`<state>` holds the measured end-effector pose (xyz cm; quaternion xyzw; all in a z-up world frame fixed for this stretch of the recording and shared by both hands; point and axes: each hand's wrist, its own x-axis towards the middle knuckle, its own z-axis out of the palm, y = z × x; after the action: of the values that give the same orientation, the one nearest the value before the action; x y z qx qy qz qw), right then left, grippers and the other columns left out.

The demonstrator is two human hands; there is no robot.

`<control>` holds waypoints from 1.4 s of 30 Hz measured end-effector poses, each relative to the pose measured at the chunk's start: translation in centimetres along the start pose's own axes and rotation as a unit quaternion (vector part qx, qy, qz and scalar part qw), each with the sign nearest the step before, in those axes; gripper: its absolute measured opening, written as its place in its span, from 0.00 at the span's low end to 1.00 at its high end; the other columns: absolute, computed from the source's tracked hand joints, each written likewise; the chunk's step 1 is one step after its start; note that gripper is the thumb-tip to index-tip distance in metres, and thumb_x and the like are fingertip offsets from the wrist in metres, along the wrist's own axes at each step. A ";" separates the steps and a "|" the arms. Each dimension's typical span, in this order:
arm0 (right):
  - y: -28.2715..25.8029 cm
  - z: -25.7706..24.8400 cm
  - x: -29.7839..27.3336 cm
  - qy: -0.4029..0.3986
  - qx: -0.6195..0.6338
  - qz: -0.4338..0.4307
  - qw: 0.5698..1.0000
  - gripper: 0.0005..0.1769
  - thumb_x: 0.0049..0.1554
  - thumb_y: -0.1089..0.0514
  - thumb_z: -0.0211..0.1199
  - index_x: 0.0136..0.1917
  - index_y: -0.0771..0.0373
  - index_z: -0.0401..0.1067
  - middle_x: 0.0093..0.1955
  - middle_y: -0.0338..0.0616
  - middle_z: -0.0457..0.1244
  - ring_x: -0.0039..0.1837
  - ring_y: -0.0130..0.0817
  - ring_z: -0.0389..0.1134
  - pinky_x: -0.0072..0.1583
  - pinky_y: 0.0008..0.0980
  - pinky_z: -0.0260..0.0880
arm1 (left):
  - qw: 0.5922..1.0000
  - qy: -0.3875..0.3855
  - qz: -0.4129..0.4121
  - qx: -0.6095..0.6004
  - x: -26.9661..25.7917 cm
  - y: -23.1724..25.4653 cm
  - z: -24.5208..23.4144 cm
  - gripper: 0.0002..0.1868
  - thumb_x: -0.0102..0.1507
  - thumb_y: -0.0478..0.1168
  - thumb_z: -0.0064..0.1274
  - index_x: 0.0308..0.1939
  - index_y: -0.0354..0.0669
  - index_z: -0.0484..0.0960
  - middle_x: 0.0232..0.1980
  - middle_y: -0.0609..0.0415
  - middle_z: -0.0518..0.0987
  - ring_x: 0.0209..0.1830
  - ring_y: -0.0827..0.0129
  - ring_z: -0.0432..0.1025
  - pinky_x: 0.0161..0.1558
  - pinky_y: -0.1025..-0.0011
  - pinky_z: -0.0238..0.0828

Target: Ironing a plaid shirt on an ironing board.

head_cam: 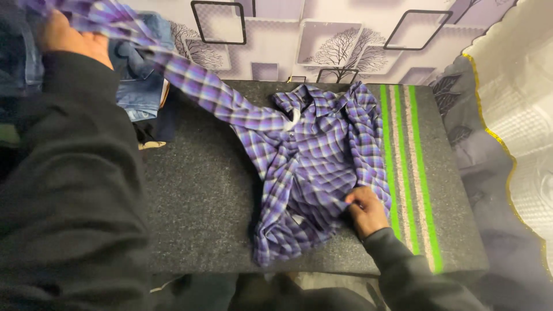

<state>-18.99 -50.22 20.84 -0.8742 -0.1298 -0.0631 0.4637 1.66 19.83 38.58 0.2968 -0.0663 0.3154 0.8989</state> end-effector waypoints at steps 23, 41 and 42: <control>20.5 -6.0 0.1 0.013 -0.203 0.281 0.938 0.35 0.47 0.47 0.74 0.60 0.70 0.70 0.54 0.64 0.68 0.55 0.58 0.71 0.56 0.48 0.70 | 0.534 0.000 -0.300 0.791 -40.7 -22.3 -11.3 0.26 0.49 0.50 0.71 0.45 0.40 0.85 0.47 0.41 0.84 0.48 0.50 0.80 0.52 0.56 0.76; 11.2 -5.7 -4.5 0.205 -0.300 0.154 0.919 0.47 0.53 0.32 0.70 0.70 0.69 0.66 0.67 0.63 0.62 0.69 0.62 0.61 0.68 0.54 0.60 | 0.478 -0.215 -0.478 0.705 -40.2 -17.5 -8.7 0.59 0.45 0.61 0.75 0.65 0.21 0.67 0.68 0.31 0.72 0.68 0.50 0.70 0.66 0.64 0.67; 7.2 -4.8 -4.1 0.164 -0.289 0.056 0.942 0.52 0.50 0.30 0.70 0.72 0.70 0.63 0.69 0.63 0.60 0.69 0.62 0.59 0.68 0.55 0.59 | 0.431 -0.258 -0.494 0.709 -42.0 -17.2 -8.5 0.61 0.44 0.59 0.76 0.69 0.24 0.64 0.70 0.33 0.71 0.70 0.51 0.68 0.68 0.65 0.66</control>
<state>-20.80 -58.75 16.94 -0.9539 0.0205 -0.2144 0.2091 -21.74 -8.15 10.35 0.8798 0.1098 -0.3381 0.3156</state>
